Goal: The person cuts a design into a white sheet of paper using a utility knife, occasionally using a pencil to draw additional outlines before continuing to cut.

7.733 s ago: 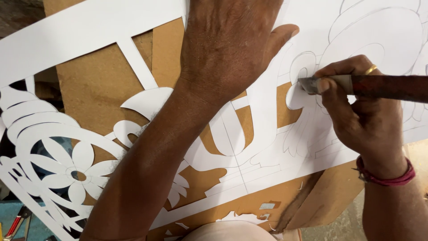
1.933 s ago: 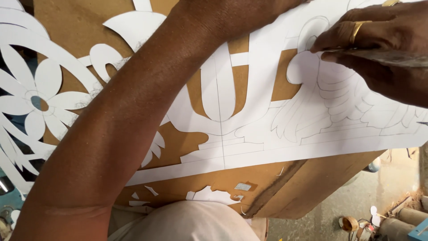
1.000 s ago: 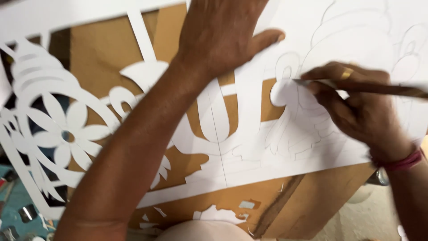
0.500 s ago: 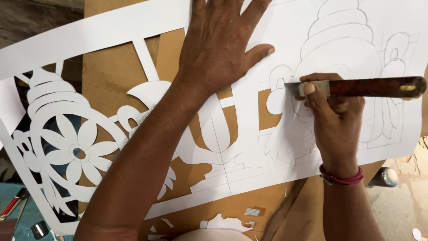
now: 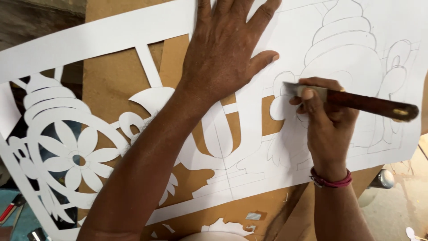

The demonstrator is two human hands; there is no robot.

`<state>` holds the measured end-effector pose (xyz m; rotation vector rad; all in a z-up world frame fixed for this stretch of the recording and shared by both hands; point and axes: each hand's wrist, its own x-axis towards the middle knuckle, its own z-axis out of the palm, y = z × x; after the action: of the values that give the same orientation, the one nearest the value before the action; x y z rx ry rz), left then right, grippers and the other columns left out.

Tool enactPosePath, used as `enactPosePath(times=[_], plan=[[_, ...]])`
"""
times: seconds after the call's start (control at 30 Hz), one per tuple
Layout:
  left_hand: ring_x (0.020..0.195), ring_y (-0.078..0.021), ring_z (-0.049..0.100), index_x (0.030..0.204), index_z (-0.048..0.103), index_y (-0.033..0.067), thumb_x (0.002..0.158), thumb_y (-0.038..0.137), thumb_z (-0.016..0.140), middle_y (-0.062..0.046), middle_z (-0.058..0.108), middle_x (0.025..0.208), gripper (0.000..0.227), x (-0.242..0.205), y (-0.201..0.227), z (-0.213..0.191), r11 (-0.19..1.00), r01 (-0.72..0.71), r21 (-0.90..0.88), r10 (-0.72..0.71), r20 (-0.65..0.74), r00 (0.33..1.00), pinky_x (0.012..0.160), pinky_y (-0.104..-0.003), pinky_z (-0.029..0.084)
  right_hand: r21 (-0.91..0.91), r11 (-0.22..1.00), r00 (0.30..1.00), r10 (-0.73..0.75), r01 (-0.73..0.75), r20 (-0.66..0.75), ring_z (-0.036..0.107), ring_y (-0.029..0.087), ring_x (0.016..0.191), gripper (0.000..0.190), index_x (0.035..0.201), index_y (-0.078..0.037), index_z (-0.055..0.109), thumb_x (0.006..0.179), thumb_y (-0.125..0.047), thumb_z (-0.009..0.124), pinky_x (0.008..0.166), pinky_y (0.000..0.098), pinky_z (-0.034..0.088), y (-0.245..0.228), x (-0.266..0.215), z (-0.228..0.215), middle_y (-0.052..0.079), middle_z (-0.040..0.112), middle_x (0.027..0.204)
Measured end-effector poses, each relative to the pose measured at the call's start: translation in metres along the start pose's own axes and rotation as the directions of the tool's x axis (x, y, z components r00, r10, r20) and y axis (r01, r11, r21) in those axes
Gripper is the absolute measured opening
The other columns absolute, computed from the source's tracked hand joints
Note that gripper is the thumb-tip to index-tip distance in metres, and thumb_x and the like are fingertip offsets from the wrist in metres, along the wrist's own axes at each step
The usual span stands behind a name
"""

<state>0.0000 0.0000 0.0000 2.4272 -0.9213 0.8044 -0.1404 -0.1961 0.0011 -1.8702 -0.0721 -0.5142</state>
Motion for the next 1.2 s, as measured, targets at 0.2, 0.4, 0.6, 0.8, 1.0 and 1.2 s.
enactPosePath(times=[0.2,0.4,0.6,0.8,1.0,1.2], plan=[[0.158,-0.0378,0.013,0.163,0.040,0.0150,0.101,0.063,0.071,-0.020,0.024,0.168,0.084,0.001,0.001,-0.004,1.000,0.015,-0.013,-0.015,0.021,1.000,0.126,-0.072,0.001,0.064,0.994,0.990,-0.082,0.090,-0.115,0.069,0.014,0.080,0.016,0.120,0.000,0.067,0.114,-0.014,0.068,0.071,0.0230,0.055,0.007,-0.008,0.003,0.009,0.071,0.091],[0.158,-0.0383,0.012,0.161,0.046,0.0136,0.101,0.060,0.071,-0.020,0.025,0.168,0.080,-0.002,0.001,0.000,0.999,-0.002,-0.041,0.002,-0.001,1.000,0.126,-0.071,0.000,0.031,0.998,0.995,-0.054,0.057,-0.088,0.067,0.013,0.083,0.017,0.115,0.004,0.067,0.114,-0.013,0.068,0.075,0.0233,0.054,0.004,-0.012,-0.001,0.009,0.070,0.093],[0.159,-0.0345,0.016,0.149,0.061,0.0136,0.101,0.043,0.077,-0.016,0.028,0.169,0.058,-0.004,0.007,-0.010,0.984,-0.173,-0.048,0.170,-0.051,0.984,0.129,-0.070,0.003,0.050,0.999,0.993,-0.009,0.016,-0.119,0.068,0.011,0.089,0.021,0.118,0.000,0.068,0.107,-0.017,0.069,0.076,0.0215,0.053,-0.002,-0.008,0.006,0.006,0.071,0.099],[0.152,-0.0283,0.035,0.125,0.073,0.0180,0.098,0.010,0.072,-0.008,0.049,0.156,0.028,-0.002,0.023,-0.007,0.912,-0.391,-0.123,0.395,0.003,0.919,0.129,-0.062,0.016,0.045,0.999,0.995,-0.011,0.015,-0.100,0.059,0.005,0.083,0.023,0.123,-0.001,0.068,0.108,-0.018,0.069,0.072,0.0180,0.045,0.012,-0.011,0.004,0.003,0.070,0.093],[0.145,-0.0272,0.044,0.100,0.075,0.0147,0.095,0.015,0.071,-0.004,0.060,0.143,0.007,-0.002,0.035,-0.010,0.894,-0.376,-0.243,0.394,0.028,0.919,0.128,-0.060,0.023,0.081,0.995,0.983,-0.039,0.054,-0.182,0.066,0.009,0.088,0.021,0.122,0.001,0.066,0.110,-0.016,0.066,0.077,0.0207,0.052,0.021,-0.017,0.004,0.006,0.071,0.098],[0.142,-0.0261,0.047,0.095,0.074,0.0147,0.096,0.013,0.072,-0.004,0.064,0.135,0.003,0.001,0.035,-0.006,0.896,-0.379,-0.232,0.386,-0.016,0.922,0.126,-0.061,0.027,0.224,0.944,0.928,-0.158,0.242,-0.337,0.070,0.016,0.090,0.021,0.126,0.003,0.061,0.115,-0.015,0.064,0.084,0.0270,0.061,0.039,-0.021,0.005,0.011,0.070,0.107]])
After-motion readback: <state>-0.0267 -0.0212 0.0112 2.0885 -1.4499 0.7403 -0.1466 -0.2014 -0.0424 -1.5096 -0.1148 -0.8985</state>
